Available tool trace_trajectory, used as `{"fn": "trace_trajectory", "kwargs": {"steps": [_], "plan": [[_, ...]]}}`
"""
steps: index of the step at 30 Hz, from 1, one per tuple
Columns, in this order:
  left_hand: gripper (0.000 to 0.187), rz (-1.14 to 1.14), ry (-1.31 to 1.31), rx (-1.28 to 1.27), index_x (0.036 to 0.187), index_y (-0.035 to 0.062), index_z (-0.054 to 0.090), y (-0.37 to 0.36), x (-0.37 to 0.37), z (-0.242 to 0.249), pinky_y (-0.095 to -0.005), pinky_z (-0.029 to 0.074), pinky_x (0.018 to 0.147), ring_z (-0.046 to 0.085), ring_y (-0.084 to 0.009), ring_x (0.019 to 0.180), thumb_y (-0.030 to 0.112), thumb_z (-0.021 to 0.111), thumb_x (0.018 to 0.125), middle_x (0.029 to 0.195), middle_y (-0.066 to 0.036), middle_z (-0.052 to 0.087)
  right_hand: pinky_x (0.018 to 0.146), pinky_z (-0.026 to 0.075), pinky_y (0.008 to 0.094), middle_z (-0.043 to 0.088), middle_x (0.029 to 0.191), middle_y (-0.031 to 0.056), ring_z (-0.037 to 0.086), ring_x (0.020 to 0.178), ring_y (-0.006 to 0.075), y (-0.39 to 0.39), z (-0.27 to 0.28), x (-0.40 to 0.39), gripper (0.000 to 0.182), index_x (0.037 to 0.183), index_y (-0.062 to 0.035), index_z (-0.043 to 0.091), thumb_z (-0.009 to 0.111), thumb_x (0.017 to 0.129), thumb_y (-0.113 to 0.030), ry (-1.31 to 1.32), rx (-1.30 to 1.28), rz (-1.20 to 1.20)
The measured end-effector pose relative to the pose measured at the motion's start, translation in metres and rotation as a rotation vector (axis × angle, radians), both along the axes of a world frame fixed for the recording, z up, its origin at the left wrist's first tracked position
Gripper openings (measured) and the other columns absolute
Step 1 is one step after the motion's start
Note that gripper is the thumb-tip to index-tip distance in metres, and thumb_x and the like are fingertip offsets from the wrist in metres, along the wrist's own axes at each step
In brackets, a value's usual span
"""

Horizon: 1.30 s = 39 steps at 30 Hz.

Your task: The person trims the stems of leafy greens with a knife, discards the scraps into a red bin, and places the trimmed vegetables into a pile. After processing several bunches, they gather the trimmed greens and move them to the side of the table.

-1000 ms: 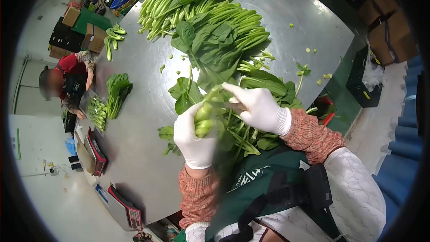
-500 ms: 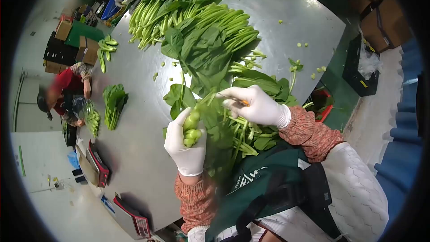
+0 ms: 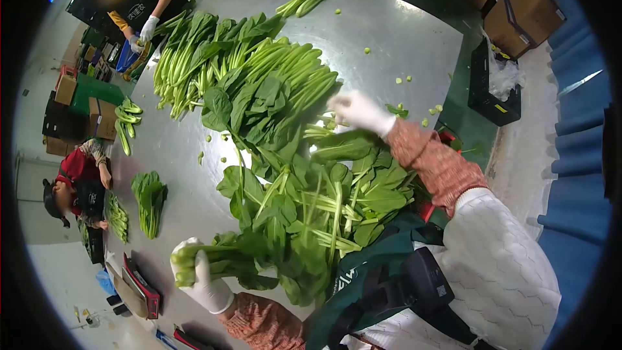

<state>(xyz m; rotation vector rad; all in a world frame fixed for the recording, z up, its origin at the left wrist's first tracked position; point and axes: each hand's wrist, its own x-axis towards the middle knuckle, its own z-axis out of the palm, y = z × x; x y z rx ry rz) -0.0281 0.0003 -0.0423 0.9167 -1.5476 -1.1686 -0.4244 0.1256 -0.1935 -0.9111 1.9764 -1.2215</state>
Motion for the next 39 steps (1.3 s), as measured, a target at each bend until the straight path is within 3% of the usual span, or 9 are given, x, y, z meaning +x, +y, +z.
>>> {"fn": "trace_trajectory", "kwargs": {"steps": [3,7,10,13,20,26,31,34,39], "plan": [[0.030,-0.041,0.090,0.041,0.113,-0.0025,0.054,0.003,-0.008,0.010,-0.0387,0.050,0.090,0.060,-0.0240,0.095,-0.003,0.060,0.083,0.107,-0.016,0.062,0.090,0.050,0.0415,0.068,0.109,0.0182,0.063,0.100,0.0387,-0.030,-0.043,-0.064,0.037,0.123,-0.0071,0.063,0.056,0.088,-0.014,0.558,-0.033,-0.243],[0.030,-0.073,-0.015,-0.011,0.112,-0.0016,0.054,0.000,-0.010,0.011,-0.0386,0.050,0.090,0.061,-0.0248,0.092,-0.001,0.061,0.083,0.102,-0.016,0.063,0.091,0.049,0.0428,0.067,0.111,0.0194,0.064,0.103,0.0370,-0.048,-0.057,-0.082,0.037,0.120,-0.0055,0.064,0.060,0.086,-0.018,0.563,0.088,-0.051],[0.036,-0.061,-0.049,-0.003,0.117,-0.0035,0.055,0.002,-0.005,0.009,-0.0352,0.050,0.089,0.061,-0.0213,0.090,0.000,0.065,0.083,0.098,-0.014,0.063,0.073,0.052,0.0354,0.071,0.096,0.0130,0.066,0.080,0.0248,-0.028,-0.044,-0.091,0.029,0.109,-0.0047,0.067,0.065,0.088,-0.024,0.459,0.022,0.103],[0.034,-0.033,-0.176,0.009,0.117,-0.0027,0.058,0.006,0.003,0.004,-0.0309,0.051,0.085,0.061,-0.0171,0.088,-0.001,0.068,0.085,0.099,-0.009,0.064,0.049,0.033,0.0201,0.063,0.080,-0.0032,0.041,0.059,0.0007,0.012,0.018,-0.066,0.019,0.093,-0.0087,0.068,0.069,0.091,-0.028,-0.115,0.042,0.024],[0.023,-0.198,-0.548,-0.488,0.101,0.0007,0.068,0.040,-0.058,0.020,-0.0279,0.050,0.079,0.065,-0.0162,0.086,-0.006,0.072,0.079,0.091,-0.008,0.070,0.049,0.035,0.0199,0.066,0.078,-0.0001,0.045,0.055,0.0016,0.052,0.108,-0.016,0.019,0.091,-0.0062,0.067,0.069,0.094,-0.025,-0.317,-0.433,-0.090],[0.027,-0.202,-0.733,-0.996,0.095,0.0086,0.069,0.078,-0.100,0.029,-0.0450,0.040,0.100,0.060,-0.0326,0.112,0.008,0.073,0.068,0.126,-0.016,0.064,0.054,0.043,0.0226,0.066,0.073,0.0001,0.055,0.061,0.0037,0.022,0.121,0.063,0.023,0.087,-0.0016,0.069,0.069,0.094,-0.024,-0.028,-0.525,0.018],[0.031,-0.277,-0.708,-0.880,0.095,0.0046,0.067,0.080,-0.102,0.010,-0.0458,0.047,0.097,0.059,-0.0382,0.115,0.001,0.073,0.065,0.127,-0.021,0.059,0.067,0.050,0.0239,0.067,0.079,0.0026,0.062,0.073,0.0078,0.022,0.138,0.107,0.020,0.097,0.0018,0.067,0.070,0.094,-0.018,0.019,-0.454,0.384],[0.033,-0.272,-0.599,-0.638,0.097,0.0025,0.067,0.082,-0.090,-0.001,-0.0388,0.053,0.088,0.064,-0.0361,0.103,-0.005,0.072,0.066,0.119,-0.020,0.062,0.070,0.051,0.0246,0.070,0.084,0.0051,0.064,0.076,0.0080,0.014,0.120,0.115,0.019,0.107,0.0016,0.067,0.066,0.097,-0.015,-0.401,-0.621,0.363],[0.032,-0.297,-0.596,-0.580,0.097,0.0016,0.066,0.079,-0.083,0.001,-0.0379,0.052,0.084,0.064,-0.0342,0.097,-0.007,0.071,0.066,0.107,-0.019,0.062,0.061,0.055,0.0321,0.070,0.089,0.0108,0.069,0.072,0.0270,0.024,0.106,0.122,0.049,0.123,-0.0058,0.063,0.070,0.076,0.002,0.584,-0.455,0.313]]}}
